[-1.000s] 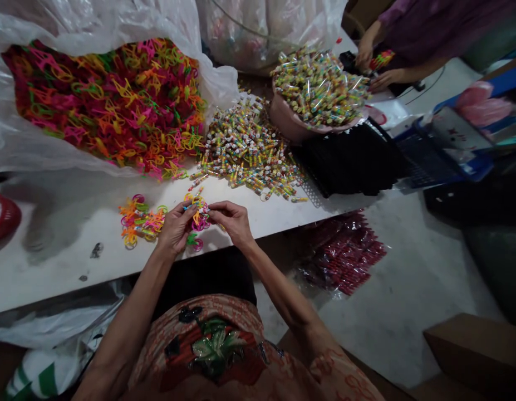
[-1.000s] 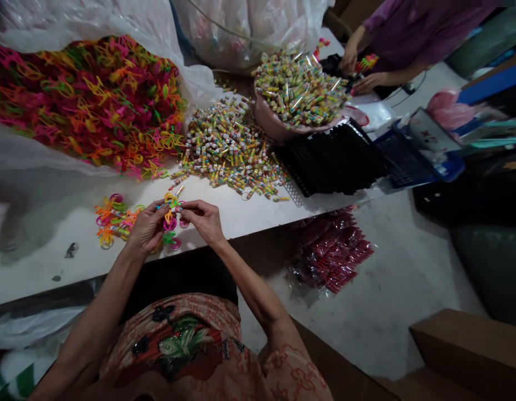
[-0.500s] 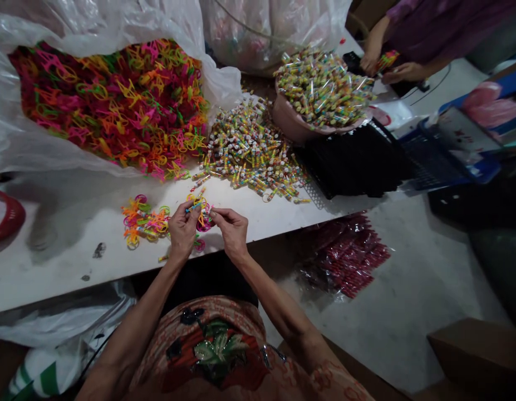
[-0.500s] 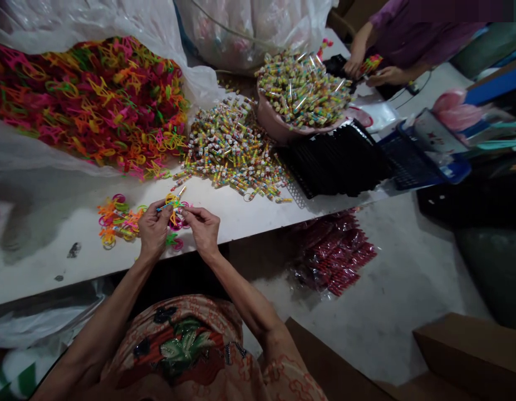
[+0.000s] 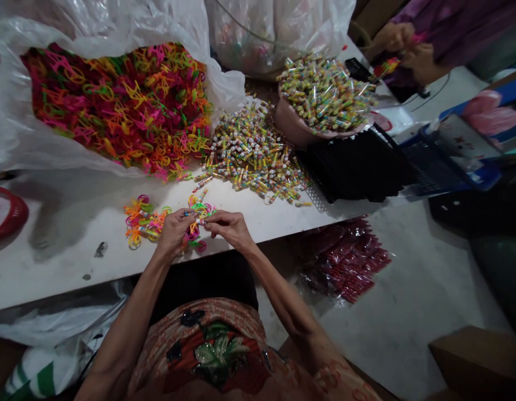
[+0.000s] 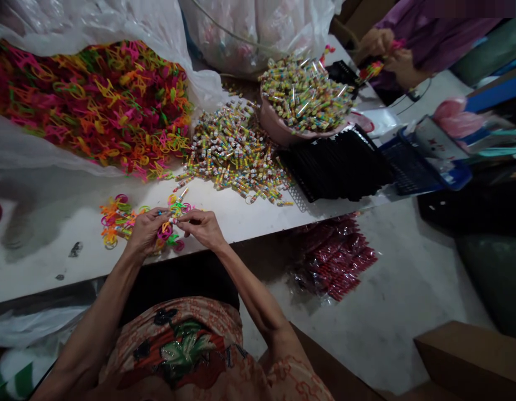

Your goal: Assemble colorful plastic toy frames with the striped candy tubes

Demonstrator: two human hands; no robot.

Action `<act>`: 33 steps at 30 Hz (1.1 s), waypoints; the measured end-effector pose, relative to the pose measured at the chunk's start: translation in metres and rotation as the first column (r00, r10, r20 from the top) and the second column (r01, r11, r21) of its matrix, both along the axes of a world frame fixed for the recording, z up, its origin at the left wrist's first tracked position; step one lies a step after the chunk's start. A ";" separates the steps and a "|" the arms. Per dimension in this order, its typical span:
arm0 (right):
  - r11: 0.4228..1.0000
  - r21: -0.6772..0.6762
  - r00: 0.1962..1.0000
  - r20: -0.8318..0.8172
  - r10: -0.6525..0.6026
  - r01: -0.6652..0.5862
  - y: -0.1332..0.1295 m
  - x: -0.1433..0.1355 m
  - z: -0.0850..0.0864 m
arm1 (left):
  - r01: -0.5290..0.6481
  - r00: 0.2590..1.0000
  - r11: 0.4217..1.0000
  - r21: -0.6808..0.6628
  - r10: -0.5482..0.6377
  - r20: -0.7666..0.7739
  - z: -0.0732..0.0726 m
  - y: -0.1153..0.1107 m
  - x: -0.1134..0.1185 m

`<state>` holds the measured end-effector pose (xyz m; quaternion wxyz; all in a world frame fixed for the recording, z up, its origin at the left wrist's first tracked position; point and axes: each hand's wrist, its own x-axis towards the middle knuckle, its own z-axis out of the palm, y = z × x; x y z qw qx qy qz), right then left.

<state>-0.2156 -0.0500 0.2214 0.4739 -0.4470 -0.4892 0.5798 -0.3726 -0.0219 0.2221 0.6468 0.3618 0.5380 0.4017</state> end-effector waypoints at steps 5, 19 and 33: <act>0.989 0.143 0.891 0.453 -0.036 -0.033 0.027 0.016 -0.008 | 0.332 0.712 0.941 0.068 -0.203 -0.672 0.011 0.015 -0.032; 0.969 -0.026 0.165 0.984 0.068 -0.247 0.142 -0.001 0.004 | 0.687 0.125 0.725 0.039 -0.065 -0.990 -0.018 0.127 -0.002; 0.983 -0.072 0.984 -0.042 -0.171 0.168 0.070 0.008 0.002 | -0.088 0.984 0.989 0.116 0.069 0.163 0.011 0.084 0.002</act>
